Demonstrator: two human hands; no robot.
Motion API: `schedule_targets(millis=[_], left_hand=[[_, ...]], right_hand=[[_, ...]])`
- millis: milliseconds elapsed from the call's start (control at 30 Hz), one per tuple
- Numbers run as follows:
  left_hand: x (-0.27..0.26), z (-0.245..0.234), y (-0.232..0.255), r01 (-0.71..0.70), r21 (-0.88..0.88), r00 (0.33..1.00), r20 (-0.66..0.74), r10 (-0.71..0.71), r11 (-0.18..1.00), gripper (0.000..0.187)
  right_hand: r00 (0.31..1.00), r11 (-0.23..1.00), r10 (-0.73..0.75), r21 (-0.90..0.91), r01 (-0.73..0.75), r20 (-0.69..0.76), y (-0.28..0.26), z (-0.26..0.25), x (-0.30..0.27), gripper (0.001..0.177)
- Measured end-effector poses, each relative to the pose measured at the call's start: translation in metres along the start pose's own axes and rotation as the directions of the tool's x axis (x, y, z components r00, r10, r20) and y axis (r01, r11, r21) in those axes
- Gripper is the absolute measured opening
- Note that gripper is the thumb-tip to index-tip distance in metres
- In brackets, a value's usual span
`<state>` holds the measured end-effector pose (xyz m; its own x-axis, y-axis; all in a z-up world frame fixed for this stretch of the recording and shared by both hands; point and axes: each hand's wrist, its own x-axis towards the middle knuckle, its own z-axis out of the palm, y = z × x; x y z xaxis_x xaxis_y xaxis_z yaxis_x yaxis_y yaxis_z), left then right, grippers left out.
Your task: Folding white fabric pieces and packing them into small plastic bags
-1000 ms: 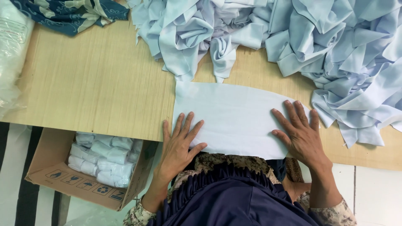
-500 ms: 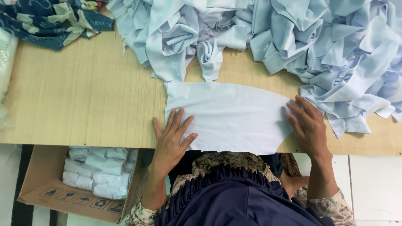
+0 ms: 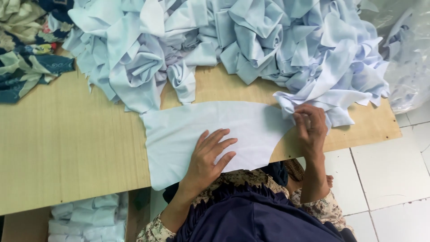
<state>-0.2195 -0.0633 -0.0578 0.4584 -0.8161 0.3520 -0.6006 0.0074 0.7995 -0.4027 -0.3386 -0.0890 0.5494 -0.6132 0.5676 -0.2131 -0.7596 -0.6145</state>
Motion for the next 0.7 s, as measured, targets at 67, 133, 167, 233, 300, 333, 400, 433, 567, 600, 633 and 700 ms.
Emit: schedule_targets(millis=[67, 133, 167, 233, 300, 333, 400, 433, 567, 600, 633, 700], left_hand=[[0.015, 0.004, 0.016, 0.081, -0.200, 0.996, 0.048, -0.073, 0.977, 0.037], [0.022, 0.013, 0.021, 0.176, -0.382, 0.983, 0.112, -0.143, 0.907, 0.040], [0.024, 0.020, 0.017, 0.278, -0.555, 0.960, 0.185, -0.210, 0.784, 0.048], [0.028, 0.030, 0.010, 0.374, -0.691, 0.928, 0.269, -0.259, 0.619, 0.058], [0.032, 0.037, 0.003, 0.355, -0.781, 0.928, 0.227, -0.295, 0.514, 0.069], [0.032, 0.035, 0.000, 0.359, -0.779, 0.926, 0.229, -0.300, 0.515, 0.069], [0.031, 0.032, -0.005, 0.324, -0.752, 0.930, 0.144, -0.338, 0.573, 0.068], [0.024, 0.032, -0.009, 0.330, -0.751, 0.928, 0.146, -0.344, 0.572, 0.068], [0.012, 0.016, -0.016, 0.355, -0.765, 0.898, 0.120, -0.422, 0.537, 0.056], [0.011, 0.009, -0.015, 0.352, -0.761, 0.896, 0.105, -0.432, 0.545, 0.056], [0.007, 0.005, -0.018, 0.354, -0.761, 0.894, 0.104, -0.435, 0.544, 0.056], [-0.001, -0.004, -0.023, 0.310, -0.777, 0.888, 0.030, -0.460, 0.548, 0.058]], right_hand=[[0.999, 0.989, 0.036, 0.142, -0.034, -0.012, -0.036, 0.007, -0.002, 0.004], [0.997, 0.956, 0.072, 0.286, -0.066, -0.013, -0.055, 0.020, -0.012, 0.005], [1.000, 0.957, 0.014, 0.291, -0.015, 0.005, -0.056, 0.029, -0.020, 0.006], [0.999, 0.954, -0.044, 0.299, 0.036, 0.021, -0.076, 0.040, -0.026, 0.010], [0.966, 0.914, -0.154, 0.400, 0.059, 0.210, -0.117, 0.043, -0.022, 0.011], [0.966, 0.913, -0.151, 0.404, 0.054, 0.212, -0.116, 0.042, -0.023, 0.011], [0.942, 0.907, -0.206, 0.412, 0.083, 0.265, -0.114, 0.040, -0.024, 0.016], [0.942, 0.907, -0.202, 0.415, 0.077, 0.268, -0.105, 0.037, -0.022, 0.016], [0.956, 0.989, -0.137, 0.085, 0.119, 0.260, -0.071, 0.022, -0.009, 0.027], [0.954, 0.981, -0.139, -0.093, 0.169, 0.264, -0.062, 0.018, -0.005, 0.034], [0.954, 0.982, -0.139, -0.091, 0.168, 0.267, -0.056, 0.014, -0.003, 0.034], [0.962, 0.960, 0.029, -0.277, 0.049, 0.271, -0.046, 0.006, 0.003, 0.031]])
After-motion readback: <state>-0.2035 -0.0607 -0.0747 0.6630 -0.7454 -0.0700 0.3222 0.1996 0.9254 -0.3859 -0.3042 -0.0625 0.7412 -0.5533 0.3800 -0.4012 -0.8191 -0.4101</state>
